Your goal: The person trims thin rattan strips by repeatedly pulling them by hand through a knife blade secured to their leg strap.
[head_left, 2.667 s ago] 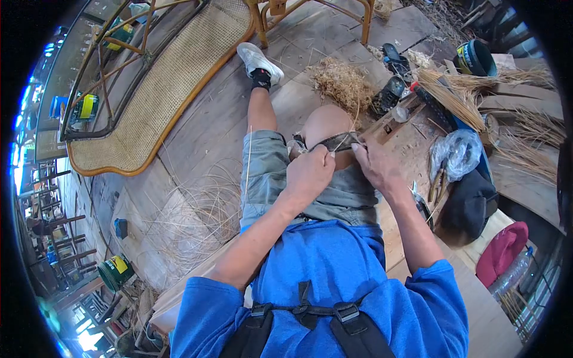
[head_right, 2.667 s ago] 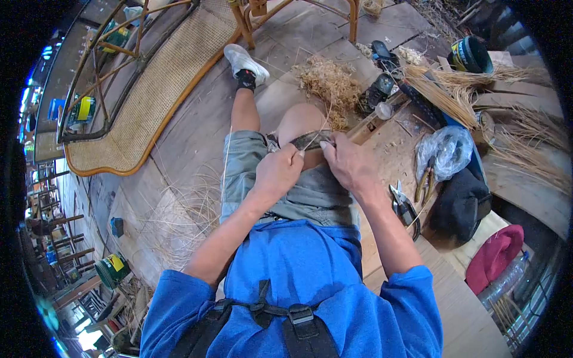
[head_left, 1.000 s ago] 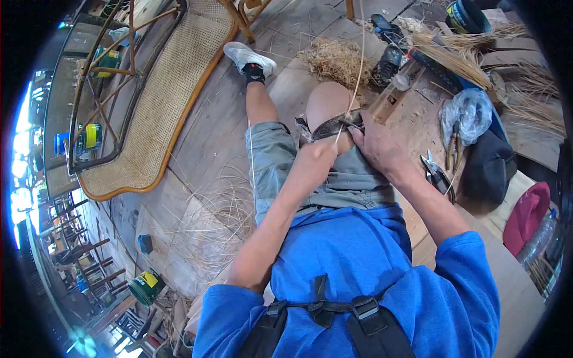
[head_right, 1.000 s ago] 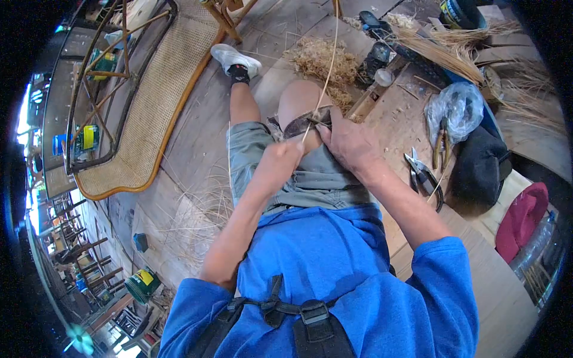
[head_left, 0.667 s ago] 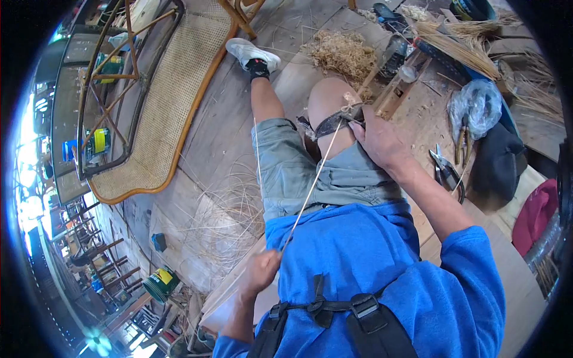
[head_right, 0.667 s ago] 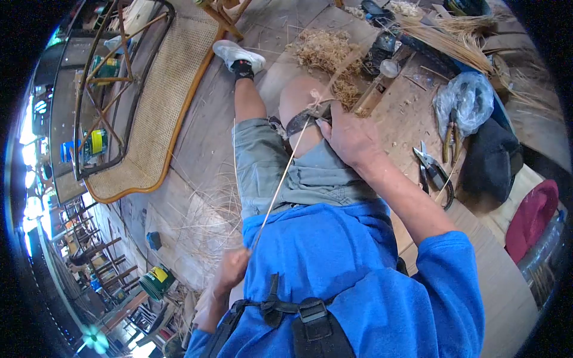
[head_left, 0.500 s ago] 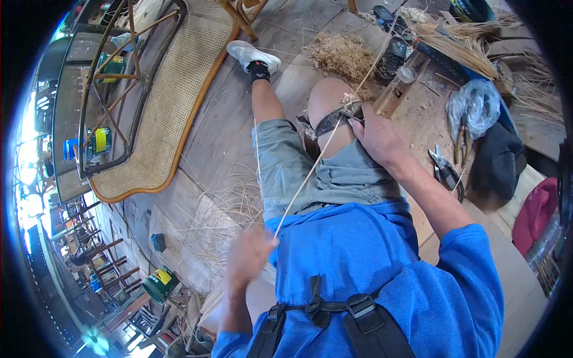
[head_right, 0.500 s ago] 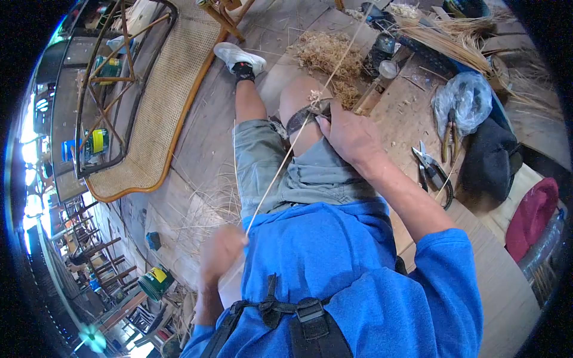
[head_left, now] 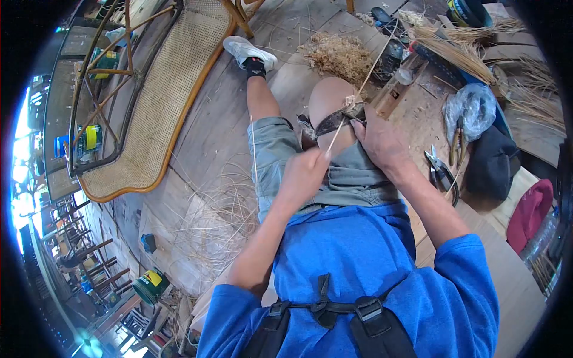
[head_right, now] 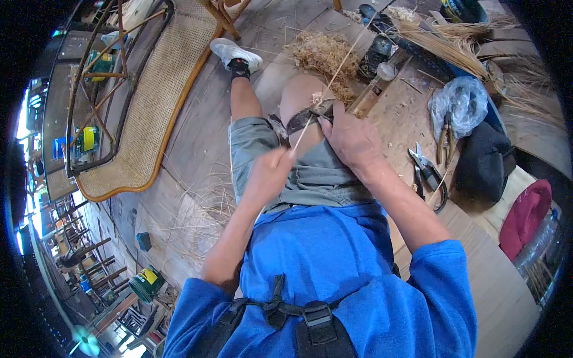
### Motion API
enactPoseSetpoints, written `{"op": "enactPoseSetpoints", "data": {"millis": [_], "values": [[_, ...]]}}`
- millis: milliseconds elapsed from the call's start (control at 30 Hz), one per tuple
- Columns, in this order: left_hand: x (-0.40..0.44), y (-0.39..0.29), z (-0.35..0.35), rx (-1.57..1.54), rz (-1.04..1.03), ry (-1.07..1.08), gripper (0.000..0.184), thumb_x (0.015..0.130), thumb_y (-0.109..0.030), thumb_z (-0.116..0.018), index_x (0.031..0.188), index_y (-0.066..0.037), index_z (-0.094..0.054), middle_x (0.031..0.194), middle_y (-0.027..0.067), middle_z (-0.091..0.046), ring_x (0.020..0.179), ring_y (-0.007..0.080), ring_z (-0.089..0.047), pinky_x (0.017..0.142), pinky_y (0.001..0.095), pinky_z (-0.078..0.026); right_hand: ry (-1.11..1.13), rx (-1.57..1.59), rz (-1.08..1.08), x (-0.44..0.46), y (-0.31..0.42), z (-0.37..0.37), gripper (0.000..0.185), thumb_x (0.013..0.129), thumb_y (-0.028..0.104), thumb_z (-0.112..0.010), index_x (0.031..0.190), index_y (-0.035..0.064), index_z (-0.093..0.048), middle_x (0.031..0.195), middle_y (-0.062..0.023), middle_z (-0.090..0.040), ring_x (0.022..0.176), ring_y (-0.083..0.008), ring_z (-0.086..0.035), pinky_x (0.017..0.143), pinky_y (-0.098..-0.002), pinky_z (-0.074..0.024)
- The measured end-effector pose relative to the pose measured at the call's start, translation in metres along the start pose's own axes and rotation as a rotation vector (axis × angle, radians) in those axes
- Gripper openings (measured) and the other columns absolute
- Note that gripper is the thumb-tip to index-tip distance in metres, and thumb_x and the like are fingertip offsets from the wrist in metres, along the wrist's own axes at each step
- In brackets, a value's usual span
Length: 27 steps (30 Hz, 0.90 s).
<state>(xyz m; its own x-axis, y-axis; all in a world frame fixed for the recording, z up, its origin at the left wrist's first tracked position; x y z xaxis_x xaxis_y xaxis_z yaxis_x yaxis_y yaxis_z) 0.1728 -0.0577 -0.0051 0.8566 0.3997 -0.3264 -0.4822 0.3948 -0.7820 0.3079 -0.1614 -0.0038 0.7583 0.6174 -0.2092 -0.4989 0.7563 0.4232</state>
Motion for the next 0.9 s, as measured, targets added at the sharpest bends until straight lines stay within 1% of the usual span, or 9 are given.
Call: {"op": "enactPoseSetpoints", "data": {"millis": [100,133,233,300,400,500,700,800,900], "values": [[-0.074,0.034,0.018,-0.054,0.14,0.141,0.034,0.089,-0.025,-0.049,0.07,0.002,-0.046,0.058,0.0071,-0.037,0.059,0.0099,-0.037,0.052,0.0325,-0.036,-0.001,-0.022,0.009,0.004,-0.001,0.0,0.038,0.088,0.039,-0.048,0.106,0.0048,-0.048,0.075,-0.023,-0.063,0.072,-0.0407,-0.062,0.064,-0.0508,-0.0482],[-0.104,0.043,0.026,-0.058,0.206,0.192,0.037,0.091,-0.029,-0.047,0.073,0.003,-0.047,0.061,0.017,-0.045,0.056,0.0215,-0.037,0.055,0.037,-0.037,0.002,-0.018,0.009,0.004,-0.001,-0.001,0.038,0.089,0.039,-0.048,0.105,0.0046,-0.048,0.075,-0.0229,-0.063,0.071,-0.0409,-0.062,0.064,-0.0509,-0.0482],[-0.202,0.086,0.047,-0.083,0.282,0.282,0.037,0.09,-0.028,-0.048,0.065,0.0,-0.048,0.054,0.0076,-0.041,0.051,0.0139,-0.039,0.049,0.0322,-0.034,0.032,-0.017,-0.007,0.006,-0.004,0.0,0.039,0.089,0.04,-0.047,0.106,0.004,-0.048,0.077,-0.0236,-0.063,0.074,-0.0412,-0.061,0.066,-0.0506,-0.048],[-0.263,0.112,0.038,-0.347,0.723,0.347,0.036,0.09,-0.027,-0.048,0.061,-0.005,-0.046,0.052,0.0001,-0.04,0.05,0.0093,-0.04,0.048,0.0287,-0.034,0.084,-0.005,-0.04,0.006,-0.004,-0.002,0.041,0.089,0.039,-0.047,0.108,0.0033,-0.049,0.081,-0.0254,-0.062,0.079,-0.0411,-0.061,0.07,-0.0499,-0.0478],[-0.254,0.089,0.029,-0.691,0.788,0.234,0.036,0.091,-0.027,-0.048,0.061,-0.008,-0.046,0.052,-0.005,-0.039,0.05,0.0066,-0.037,0.047,0.0247,-0.033,0.142,0.144,-0.082,0.016,-0.029,-0.013,0.046,0.089,0.039,-0.048,0.115,0.0014,-0.049,0.093,-0.0287,-0.061,0.091,-0.0404,-0.06,0.078,-0.0468,-0.0466],[-0.164,0.052,0.029,-0.449,0.469,0.141,0.025,0.093,-0.024,-0.047,0.078,-0.005,-0.053,0.061,-0.0027,-0.044,0.056,0.0055,-0.04,0.05,0.0234,-0.034,0.004,0.727,-0.204,0.016,-0.064,0.0,0.051,0.088,0.041,-0.048,0.119,0.001,-0.049,0.103,-0.0304,-0.058,0.1,-0.0397,-0.057,0.084,-0.0437,-0.045],[0.018,-0.007,-0.026,-0.566,0.164,0.208,0.023,0.092,-0.024,-0.048,0.082,-0.005,-0.054,0.06,-0.0022,-0.047,0.045,0.0063,-0.042,0.039,0.0219,-0.033,-0.028,0.216,0.044,0.003,-0.02,0.026,0.048,0.089,0.042,-0.047,0.117,0.0032,-0.05,0.097,-0.0283,-0.06,0.094,-0.0392,-0.059,0.08,-0.0444,-0.0461],[0.039,-0.007,-0.043,-0.58,0.175,0.259,0.025,0.092,-0.024,-0.046,0.078,-0.004,-0.052,0.06,-0.0015,-0.048,0.044,0.0071,-0.043,0.039,0.0224,-0.033,0.199,-0.067,-0.058,0.001,-0.001,0.017,0.044,0.09,0.039,-0.045,0.114,0.0034,-0.05,0.09,-0.0258,-0.062,0.087,-0.0403,-0.06,0.076,-0.0475,-0.0461],[-0.012,0.031,-0.018,-0.359,0.239,0.22,0.024,0.092,-0.023,-0.045,0.077,-0.005,-0.051,0.061,-0.001,-0.048,0.046,0.0072,-0.042,0.041,0.0231,-0.035,0.137,0.011,-0.044,0.005,-0.012,0.004,0.04,0.091,0.037,-0.043,0.112,0.0035,-0.049,0.087,-0.0251,-0.063,0.085,-0.0418,-0.06,0.074,-0.0496,-0.0457]]}}
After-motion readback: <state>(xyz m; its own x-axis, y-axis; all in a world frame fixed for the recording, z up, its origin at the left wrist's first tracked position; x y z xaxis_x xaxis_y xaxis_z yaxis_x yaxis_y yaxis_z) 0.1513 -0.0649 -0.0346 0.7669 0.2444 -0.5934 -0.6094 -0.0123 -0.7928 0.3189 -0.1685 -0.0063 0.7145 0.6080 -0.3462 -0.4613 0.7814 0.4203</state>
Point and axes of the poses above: each hand's wrist, its own x-axis towards the middle knuckle, its own z-axis out of the back of the hand, y = z × x, the point moved 10 cm from there along x, towards the middle knuckle
